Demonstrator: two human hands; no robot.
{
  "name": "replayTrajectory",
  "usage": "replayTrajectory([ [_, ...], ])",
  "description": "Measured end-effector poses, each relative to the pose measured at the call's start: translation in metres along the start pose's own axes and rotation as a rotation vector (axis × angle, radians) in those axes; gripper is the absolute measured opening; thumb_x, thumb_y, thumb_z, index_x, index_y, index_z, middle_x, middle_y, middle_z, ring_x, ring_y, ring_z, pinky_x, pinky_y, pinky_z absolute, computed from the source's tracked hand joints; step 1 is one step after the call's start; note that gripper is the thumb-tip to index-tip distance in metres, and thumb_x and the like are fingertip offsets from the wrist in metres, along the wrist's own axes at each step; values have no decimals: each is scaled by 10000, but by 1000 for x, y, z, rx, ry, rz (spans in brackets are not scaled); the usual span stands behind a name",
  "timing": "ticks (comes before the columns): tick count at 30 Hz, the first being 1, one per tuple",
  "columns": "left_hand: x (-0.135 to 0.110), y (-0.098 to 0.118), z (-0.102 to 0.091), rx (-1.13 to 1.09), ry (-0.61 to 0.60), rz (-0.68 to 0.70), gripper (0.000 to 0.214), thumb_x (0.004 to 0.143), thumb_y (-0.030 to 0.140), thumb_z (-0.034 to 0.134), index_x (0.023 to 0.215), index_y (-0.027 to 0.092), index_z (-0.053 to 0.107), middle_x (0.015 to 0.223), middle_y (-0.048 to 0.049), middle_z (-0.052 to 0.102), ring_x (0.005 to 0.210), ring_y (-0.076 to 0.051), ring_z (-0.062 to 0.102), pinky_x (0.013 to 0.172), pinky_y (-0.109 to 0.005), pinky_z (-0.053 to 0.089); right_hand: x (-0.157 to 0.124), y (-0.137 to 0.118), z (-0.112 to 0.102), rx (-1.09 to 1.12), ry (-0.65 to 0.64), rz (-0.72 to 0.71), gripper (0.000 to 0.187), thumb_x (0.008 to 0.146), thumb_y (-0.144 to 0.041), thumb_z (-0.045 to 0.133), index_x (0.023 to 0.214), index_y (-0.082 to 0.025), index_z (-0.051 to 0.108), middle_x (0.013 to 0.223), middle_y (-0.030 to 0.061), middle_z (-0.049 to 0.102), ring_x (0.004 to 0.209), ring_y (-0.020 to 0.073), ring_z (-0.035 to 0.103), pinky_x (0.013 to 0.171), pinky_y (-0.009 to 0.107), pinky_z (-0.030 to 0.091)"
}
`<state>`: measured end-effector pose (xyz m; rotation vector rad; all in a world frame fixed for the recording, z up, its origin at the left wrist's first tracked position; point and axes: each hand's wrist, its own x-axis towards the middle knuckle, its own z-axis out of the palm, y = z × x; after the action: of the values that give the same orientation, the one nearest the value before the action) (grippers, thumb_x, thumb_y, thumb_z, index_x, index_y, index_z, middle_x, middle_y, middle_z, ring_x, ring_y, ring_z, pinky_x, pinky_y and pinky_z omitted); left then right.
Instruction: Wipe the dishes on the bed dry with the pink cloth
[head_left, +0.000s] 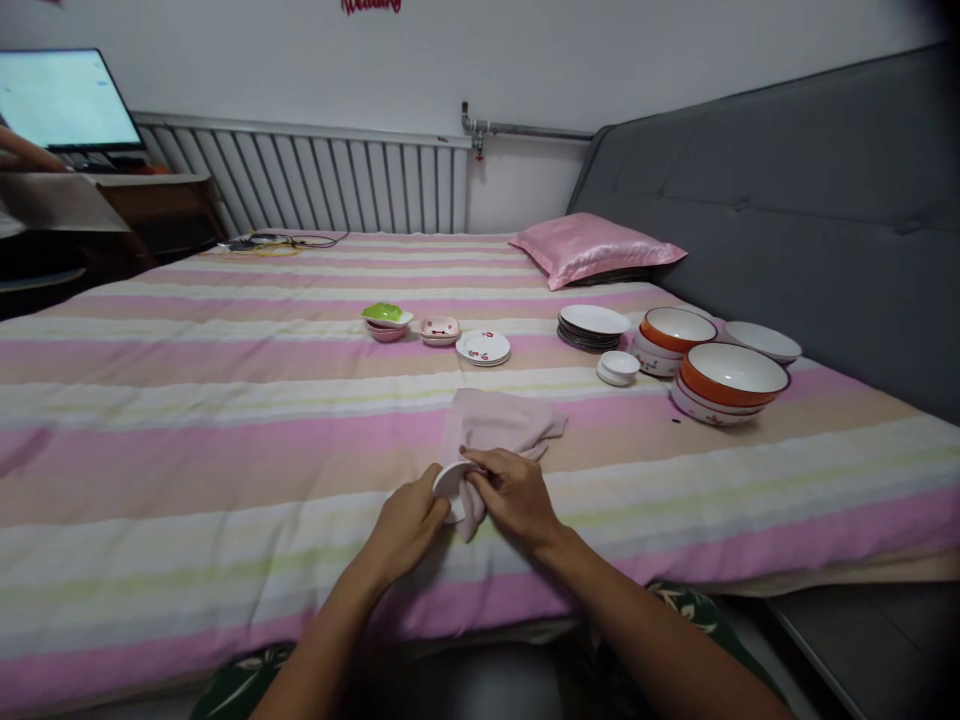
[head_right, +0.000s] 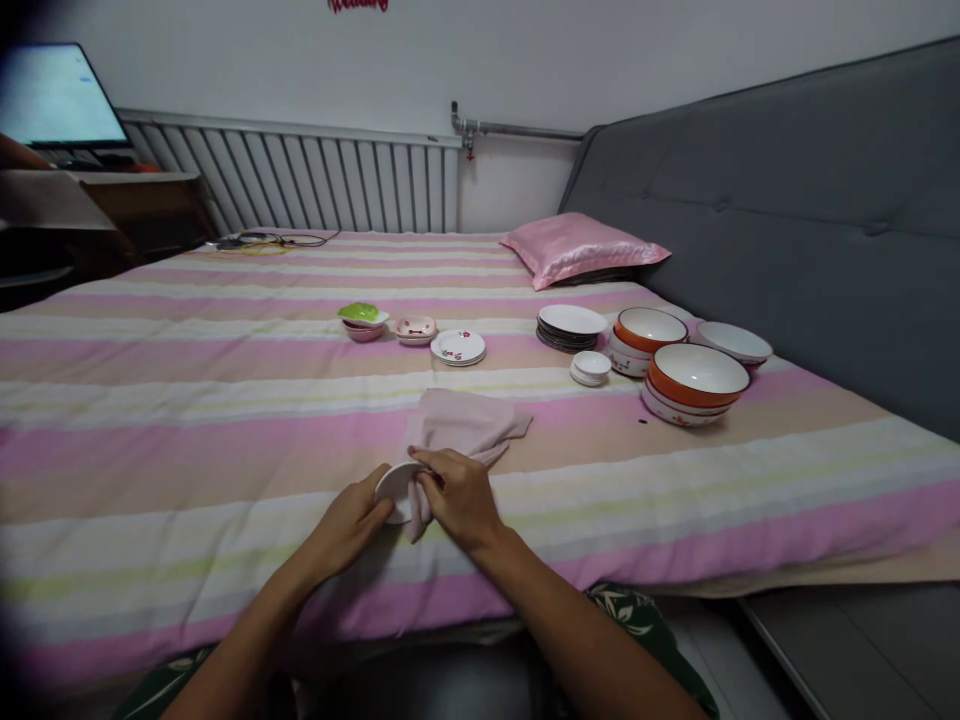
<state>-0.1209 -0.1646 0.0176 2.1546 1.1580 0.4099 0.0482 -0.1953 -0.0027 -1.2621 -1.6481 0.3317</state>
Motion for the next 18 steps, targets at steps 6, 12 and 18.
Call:
replayTrajectory([
  [6, -5, -1, -6, 95, -89, -1, 290, 782, 189, 395, 1036, 190, 535, 950, -93, 660, 863, -239, 613, 762, -313, 413, -1, 6, 0, -40, -139, -242, 307, 825, -85, 527, 1101, -174, 627, 1050, 60, 687, 932, 153, 645, 842, 271, 499],
  [12, -3, -1, -3, -9, -44, 27, 277, 726, 180, 444, 966, 184, 581, 921, -70, 667, 831, -233, 607, 747, -308, 421, 1, 3, -1, 34, -96, -130, 270, 797, -99, 557, 1023, -188, 673, 998, 49, 705, 882, 156, 660, 811, 260, 502],
  [18, 5, 3, 14, -277, 135, -8, 341, 730, 238, 473, 1029, 117, 581, 869, -60, 658, 736, -207, 581, 660, -291, 432, 7, 7, 2, 207, 87, 357, 187, 727, -225, 625, 882, -167, 711, 764, 34, 716, 642, 170, 648, 585, 248, 504],
])
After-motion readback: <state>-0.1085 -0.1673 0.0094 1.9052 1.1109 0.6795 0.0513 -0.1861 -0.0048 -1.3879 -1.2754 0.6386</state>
